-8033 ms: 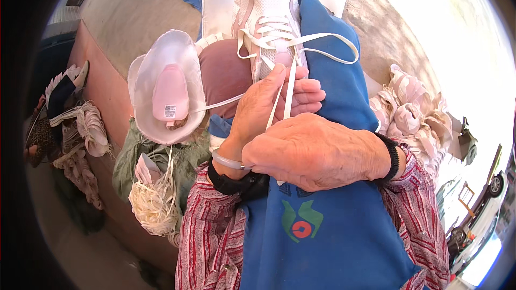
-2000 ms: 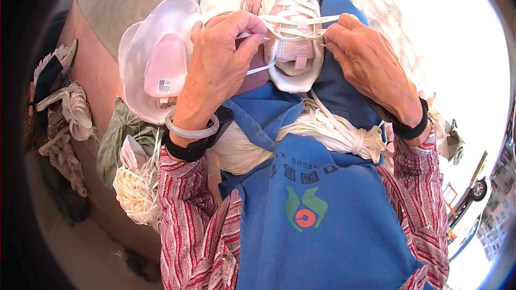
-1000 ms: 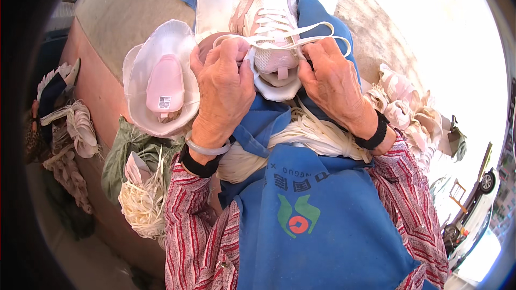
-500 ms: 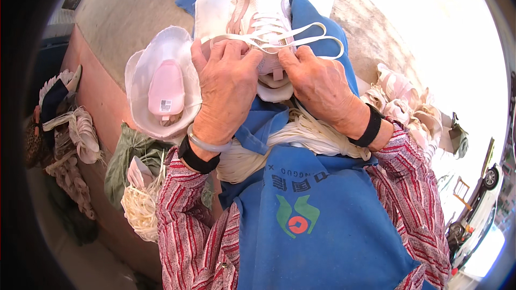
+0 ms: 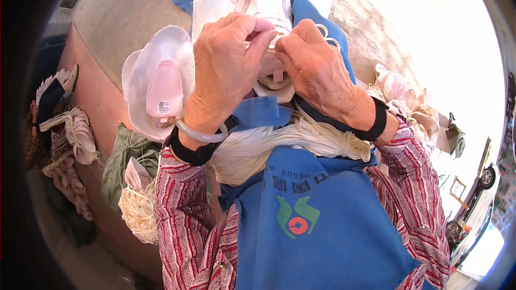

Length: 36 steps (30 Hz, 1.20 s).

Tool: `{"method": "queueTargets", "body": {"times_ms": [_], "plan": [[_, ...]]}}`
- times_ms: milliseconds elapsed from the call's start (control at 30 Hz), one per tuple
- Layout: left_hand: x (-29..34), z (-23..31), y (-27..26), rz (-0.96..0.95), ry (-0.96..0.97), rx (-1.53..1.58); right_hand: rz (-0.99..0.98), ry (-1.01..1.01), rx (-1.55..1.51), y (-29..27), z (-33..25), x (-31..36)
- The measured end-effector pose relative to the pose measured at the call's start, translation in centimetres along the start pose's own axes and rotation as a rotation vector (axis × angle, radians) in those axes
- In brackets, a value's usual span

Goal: The person threads white laces through the eyelets of a pink and white sneaker held on their lap. They pull the laces through and adjust the tongue of the shoe by hand.

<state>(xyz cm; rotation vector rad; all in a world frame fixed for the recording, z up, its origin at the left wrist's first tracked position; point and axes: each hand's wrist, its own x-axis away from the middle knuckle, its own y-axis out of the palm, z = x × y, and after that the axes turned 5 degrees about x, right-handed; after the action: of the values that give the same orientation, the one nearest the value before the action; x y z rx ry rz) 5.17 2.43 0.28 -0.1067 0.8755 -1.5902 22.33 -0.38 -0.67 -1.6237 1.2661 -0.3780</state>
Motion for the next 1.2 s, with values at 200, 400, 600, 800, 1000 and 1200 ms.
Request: {"method": "queueTargets", "body": {"times_ms": [200, 400, 600, 800, 1000, 1200], "plan": [[-6.1, -3.3, -0.2, -0.144, -0.357, 0.209, 0.066, 0.432, -0.757, 0.0, 1.9, -5.4], [-6.0, -5.3, 1.6, -0.047, -0.227, 0.002, 0.085, 0.520, -0.659, 0.9, 4.1, -6.7], [0.3, 1.7, -3.4, -0.158, -0.497, 0.365, 0.071, 0.541, -0.488, -1.8, 6.4, -2.0], [7.9, 2.0, 2.0, -0.227, -0.092, 0.112, 0.072, 0.291, -0.037, 0.3, 6.0, -1.4], [7.4, 2.7, 3.7, -0.462, -0.094, -0.208, -0.195, 0.318, 0.162, 1.2, 7.0, -5.2], [6.5, 2.7, 5.5, -0.441, -0.281, -0.250, -0.296, 0.496, -0.402, 1.0, 6.5, -6.1]]}}
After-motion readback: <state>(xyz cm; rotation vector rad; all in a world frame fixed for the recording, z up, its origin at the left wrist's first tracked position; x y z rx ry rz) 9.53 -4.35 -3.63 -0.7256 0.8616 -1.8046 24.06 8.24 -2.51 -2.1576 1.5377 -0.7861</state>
